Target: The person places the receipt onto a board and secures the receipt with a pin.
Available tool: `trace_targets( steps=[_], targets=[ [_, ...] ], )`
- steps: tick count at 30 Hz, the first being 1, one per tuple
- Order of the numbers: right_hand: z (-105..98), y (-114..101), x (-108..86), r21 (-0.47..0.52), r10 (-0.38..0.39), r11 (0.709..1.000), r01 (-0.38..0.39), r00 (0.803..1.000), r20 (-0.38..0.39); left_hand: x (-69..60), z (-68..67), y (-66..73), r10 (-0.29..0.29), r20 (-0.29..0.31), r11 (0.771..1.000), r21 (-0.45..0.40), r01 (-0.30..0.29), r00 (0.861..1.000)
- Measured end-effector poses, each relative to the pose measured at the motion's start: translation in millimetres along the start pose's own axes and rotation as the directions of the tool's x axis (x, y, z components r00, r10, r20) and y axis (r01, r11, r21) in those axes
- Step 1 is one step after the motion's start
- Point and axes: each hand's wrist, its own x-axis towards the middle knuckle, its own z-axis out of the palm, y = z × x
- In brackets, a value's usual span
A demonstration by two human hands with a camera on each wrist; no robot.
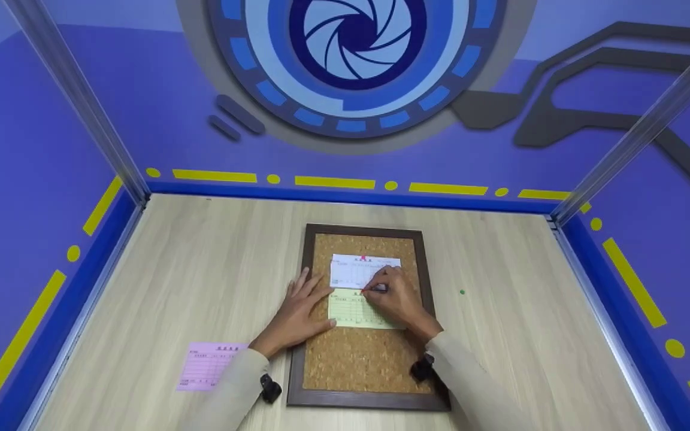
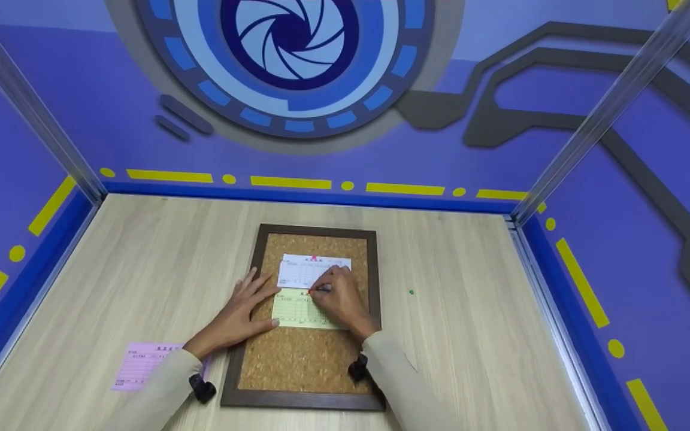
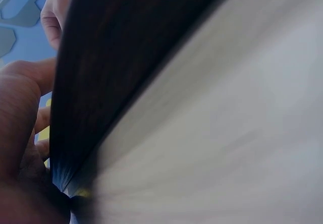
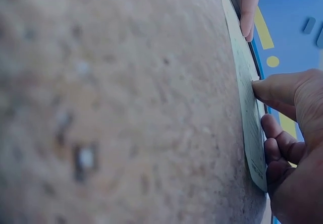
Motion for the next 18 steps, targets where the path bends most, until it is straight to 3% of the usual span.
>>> trace_targets(
  steps=[18],
  targets=[
    [-1.0,-2.2,-2.4,-0.087,-0.015,0.996,0.017,1.0,0.018,1.7,1.8,0.1,-0.009,-0.001,1.0,0.024,0.009,1.0]
  ],
)
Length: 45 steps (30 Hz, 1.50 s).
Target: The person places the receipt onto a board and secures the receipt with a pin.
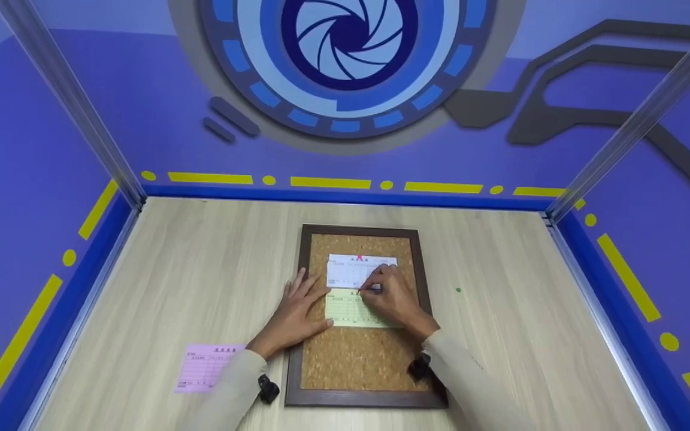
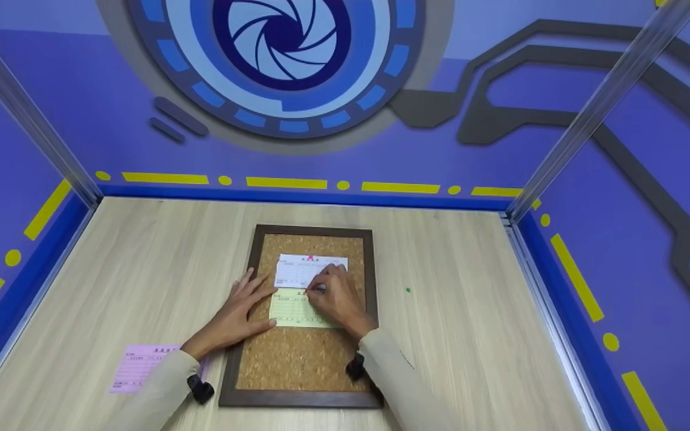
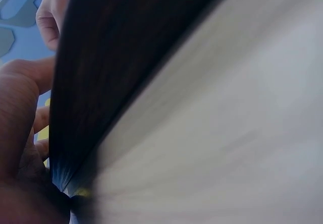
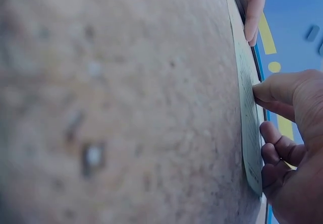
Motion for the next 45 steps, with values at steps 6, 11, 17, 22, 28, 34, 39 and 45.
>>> trace_targets(
  steps=[6,11,17,22,28,34,39,45],
  targets=[
    [-5,7,-2.4,0.077,-0.03,0.997,0.031,0.999,-0.012,0.8,0.8,0.2,-0.006,0.0,1.0,-0.002,0.006,1.0],
    [-20,13,-5.8,0.158,0.012,0.987,-0.002,0.998,-0.061,2.3,1.3,0.2,0.0,0.004,1.0,-0.005,0.0,1.0],
    [-39,27,-10.7,0.169,0.064,0.985,-0.04,0.989,-0.137,3.0,1.2,-1.1,0.002,0.005,1.0,-0.011,-0.002,1.0],
    [-50,37,-21.4,0.218,0.095,0.974,-0.059,0.983,-0.158,2.7,2.1,-3.2,0.014,-0.003,1.0,-0.009,-0.014,1.0],
    [-56,45,-32.6,0.243,0.085,0.969,-0.044,0.984,-0.159,0.7,2.1,-4.6,0.006,0.001,1.0,-0.011,-0.006,1.0],
    [-60,51,-41.6,0.246,0.113,0.966,-0.076,0.984,-0.14,-0.9,1.1,-3.2,-0.015,0.011,1.0,-0.016,0.015,1.0],
    [-61,55,-48.2,0.257,0.13,0.962,-0.087,0.979,-0.155,-1.3,0.8,-1.8,-0.015,0.014,1.0,-0.015,0.015,1.0],
    [-61,60,-55.2,0.258,0.154,0.961,-0.101,0.969,-0.191,-1.3,0.9,-0.6,-0.026,0.019,0.999,-0.022,0.026,0.999]
  ],
)
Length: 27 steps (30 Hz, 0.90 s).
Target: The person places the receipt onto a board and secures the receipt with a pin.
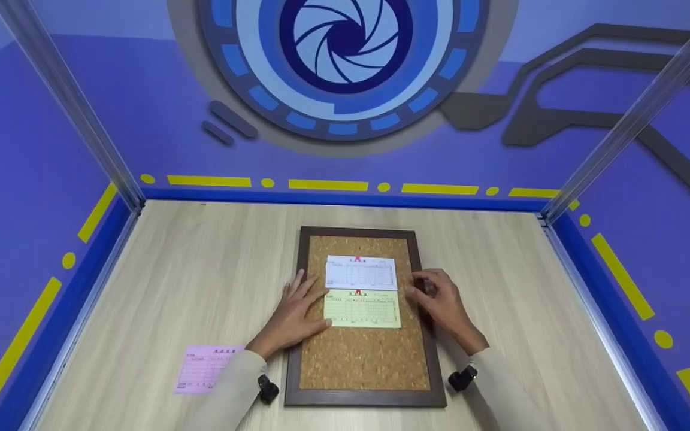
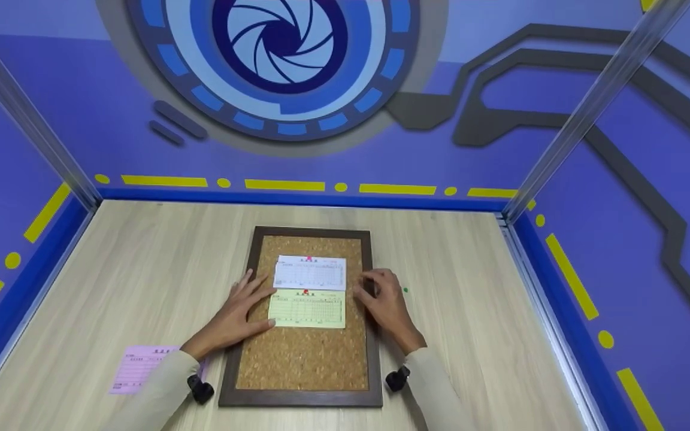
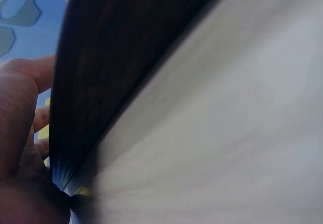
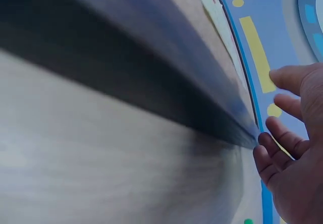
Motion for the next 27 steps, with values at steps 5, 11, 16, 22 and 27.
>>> trace_targets(
  steps=[5,11,16,22,27],
  targets=[
    [-4,6,-5.0,-0.016,0.032,0.999,-0.032,0.999,0.017,-0.4,0.8,0.3,0.007,-0.006,1.0,-0.002,-0.007,1.0],
    [-9,14,-12.7,-0.073,0.087,0.994,-0.081,0.993,0.083,-0.9,1.0,-0.1,0.025,-0.013,1.0,-0.001,-0.025,1.0],
    [-15,20,-19.2,-0.098,0.078,0.993,-0.066,0.989,0.128,-0.4,1.0,-0.8,0.036,-0.02,0.999,0.0,-0.036,0.999],
    [-20,25,-22.0,-0.125,0.071,0.991,-0.052,0.985,0.155,-0.8,-0.9,0.4,0.039,-0.021,0.999,0.01,-0.038,0.999],
    [-22,27,-23.1,-0.13,0.074,0.99,-0.053,0.984,0.165,0.0,-1.4,1.4,0.022,-0.017,1.0,-0.006,-0.023,1.0]
  ],
)
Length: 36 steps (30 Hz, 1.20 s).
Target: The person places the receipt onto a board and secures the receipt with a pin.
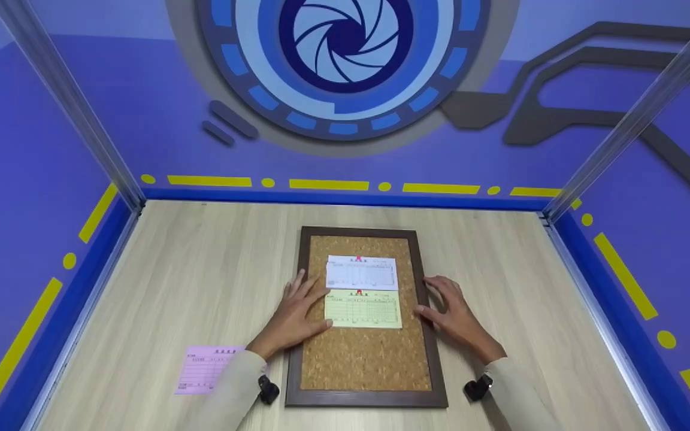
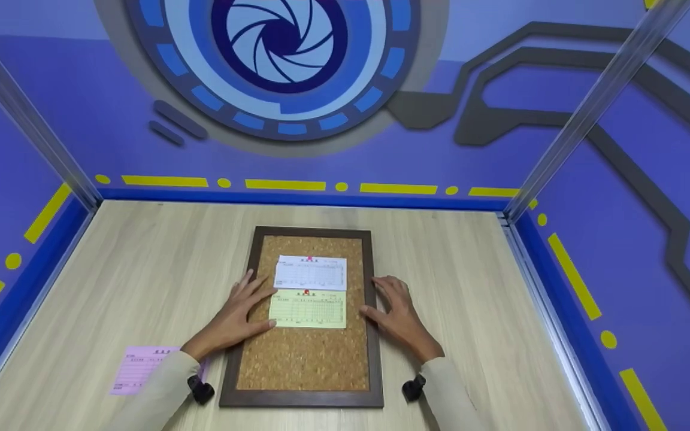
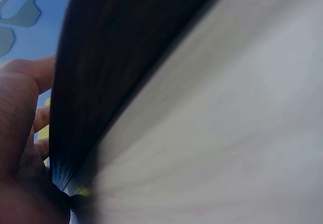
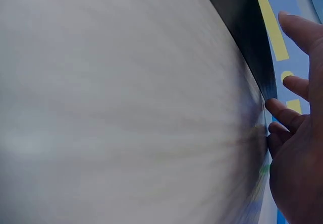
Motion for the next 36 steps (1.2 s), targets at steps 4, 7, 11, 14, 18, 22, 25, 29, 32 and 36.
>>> trace_targets(
  steps=[4,7,11,14,18,22,25,29,32,36],
  targets=[
    [-1,2,-0.3,-0.008,-0.027,1.0,0.027,1.0,-0.001,1.4,0.4,0.8,-0.006,0.002,1.0,-0.007,0.006,1.0],
    [-2,4,-0.4,-0.024,-0.075,0.997,0.075,0.997,-0.011,1.9,0.7,0.9,-0.005,0.007,1.0,0.0,0.005,1.0],
    [-1,11,-0.6,-0.039,-0.154,0.988,0.152,0.987,-0.036,2.0,1.2,0.2,0.001,0.006,1.0,0.012,-0.001,1.0],
    [-1,16,-0.8,-0.04,-0.201,0.979,0.199,0.978,-0.057,1.7,1.2,-0.4,0.004,0.006,1.0,0.014,-0.004,1.0],
    [0,21,-1.0,-0.055,-0.257,0.966,0.253,0.964,-0.069,1.0,0.7,-0.7,0.006,0.01,1.0,0.013,-0.007,1.0],
    [1,23,-1.3,-0.089,-0.305,0.95,0.299,0.95,-0.066,0.1,0.2,0.1,0.001,0.021,1.0,0.01,-0.002,1.0],
    [1,23,-1.8,-0.097,-0.324,0.943,0.317,0.944,-0.068,-0.2,0.2,0.7,-0.003,0.024,1.0,0.003,0.003,1.0],
    [2,23,-2.1,-0.105,-0.33,0.941,0.321,0.94,-0.082,0.9,0.1,0.9,-0.004,0.018,1.0,-0.003,0.004,1.0],
    [4,23,-1.9,-0.111,-0.323,0.943,0.313,0.942,-0.089,2.0,-0.3,1.0,-0.006,0.017,1.0,0.002,0.006,1.0],
    [6,23,-0.4,-0.106,-0.319,0.945,0.31,0.943,-0.089,0.8,-2.9,0.4,-0.008,0.021,1.0,0.0,0.008,1.0]
  ],
)
